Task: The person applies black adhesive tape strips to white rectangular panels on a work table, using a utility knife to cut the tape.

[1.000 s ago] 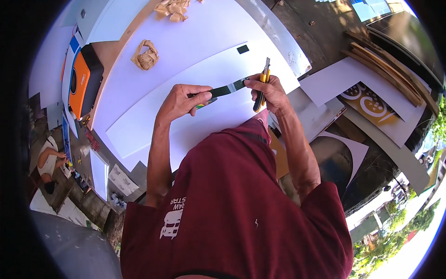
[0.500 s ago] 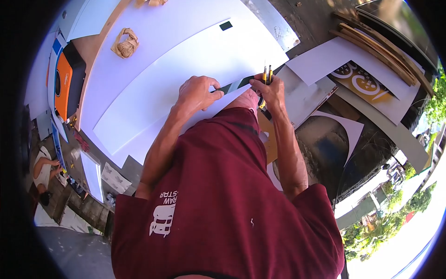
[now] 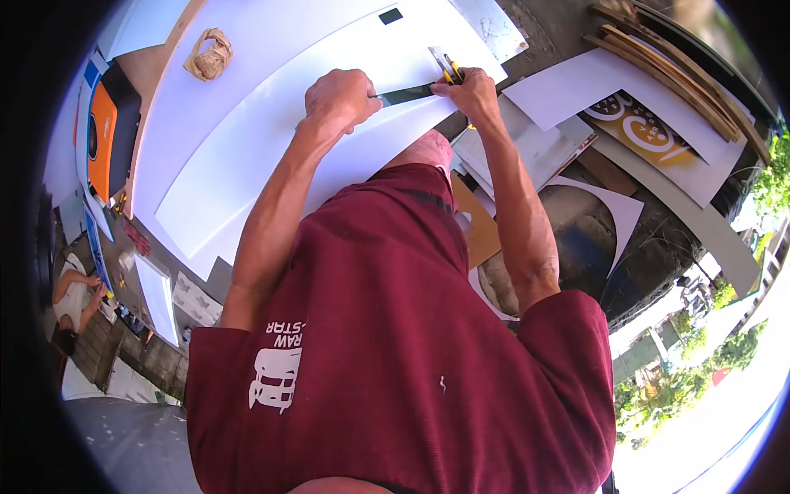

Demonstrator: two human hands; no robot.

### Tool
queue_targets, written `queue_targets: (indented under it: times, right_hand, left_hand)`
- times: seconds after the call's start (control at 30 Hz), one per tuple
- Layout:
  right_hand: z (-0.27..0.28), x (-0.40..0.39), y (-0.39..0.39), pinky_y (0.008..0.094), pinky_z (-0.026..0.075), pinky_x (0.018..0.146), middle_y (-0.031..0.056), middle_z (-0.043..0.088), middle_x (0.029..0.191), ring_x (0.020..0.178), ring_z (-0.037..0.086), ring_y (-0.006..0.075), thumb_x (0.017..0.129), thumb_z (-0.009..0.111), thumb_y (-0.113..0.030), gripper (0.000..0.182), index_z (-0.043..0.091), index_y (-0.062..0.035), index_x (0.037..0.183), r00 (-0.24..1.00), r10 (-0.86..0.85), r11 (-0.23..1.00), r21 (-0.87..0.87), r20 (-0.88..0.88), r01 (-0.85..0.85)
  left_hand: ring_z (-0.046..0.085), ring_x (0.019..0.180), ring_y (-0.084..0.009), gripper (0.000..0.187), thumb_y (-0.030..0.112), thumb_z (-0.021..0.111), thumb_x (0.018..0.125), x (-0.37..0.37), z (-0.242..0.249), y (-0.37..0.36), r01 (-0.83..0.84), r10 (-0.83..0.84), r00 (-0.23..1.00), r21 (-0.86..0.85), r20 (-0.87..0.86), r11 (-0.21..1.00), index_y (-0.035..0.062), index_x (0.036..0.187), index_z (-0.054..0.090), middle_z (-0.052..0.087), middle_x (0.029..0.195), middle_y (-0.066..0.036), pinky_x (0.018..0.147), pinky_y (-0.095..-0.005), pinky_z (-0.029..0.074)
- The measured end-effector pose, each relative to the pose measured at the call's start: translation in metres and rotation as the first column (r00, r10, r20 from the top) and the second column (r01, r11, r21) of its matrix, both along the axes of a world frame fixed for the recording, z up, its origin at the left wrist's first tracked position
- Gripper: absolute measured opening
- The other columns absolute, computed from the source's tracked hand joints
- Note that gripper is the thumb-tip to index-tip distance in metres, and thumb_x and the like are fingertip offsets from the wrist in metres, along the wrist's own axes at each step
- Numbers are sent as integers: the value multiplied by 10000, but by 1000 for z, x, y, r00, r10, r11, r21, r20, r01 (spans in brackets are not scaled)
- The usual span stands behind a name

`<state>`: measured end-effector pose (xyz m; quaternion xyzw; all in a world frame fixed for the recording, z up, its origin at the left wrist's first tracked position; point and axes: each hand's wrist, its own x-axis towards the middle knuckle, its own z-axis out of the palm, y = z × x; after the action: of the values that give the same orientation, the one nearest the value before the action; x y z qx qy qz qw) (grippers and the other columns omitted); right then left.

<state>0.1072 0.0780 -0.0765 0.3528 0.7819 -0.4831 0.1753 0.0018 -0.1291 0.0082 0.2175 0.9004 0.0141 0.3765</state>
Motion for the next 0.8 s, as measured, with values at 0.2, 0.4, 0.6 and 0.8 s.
queue_targets:
  times: [0.2,0.4,0.6,0.8]
  right_hand:
    - [-6,-4,-3,333,526,642,58,702,703,637,655,157,704,867,-330,319,789,-84,892,996,90,989,120,16,-91]
    - [-4,-5,-6,369,540,666,84,714,728,681,696,215,714,857,-350,344,787,-104,945,992,123,972,195,40,-129]
    - [-2,-3,-10,389,548,696,105,724,753,712,709,250,720,847,-326,339,782,-90,955,993,119,970,213,12,-119]
    - [-1,-1,-14,404,553,731,138,729,777,738,714,274,730,834,-302,332,775,-69,958,992,120,965,238,-25,-111]
  left_hand:
    - [696,651,-219,186,288,708,860,6,-2,-2,-14,15,999,13,-33,1000,118,892,778,694,639,-54,713,-382,557]
    - [720,804,-271,181,284,722,842,10,-8,-2,-32,33,999,18,-39,999,122,898,782,732,746,-88,773,-413,561]
    - [722,819,-288,172,267,721,834,10,-11,-4,-36,37,998,30,-43,999,116,888,783,740,793,-108,775,-422,563]
    - [721,845,-314,183,258,735,815,12,-11,-2,-34,34,999,24,-36,999,103,899,782,745,856,-136,785,-436,564]
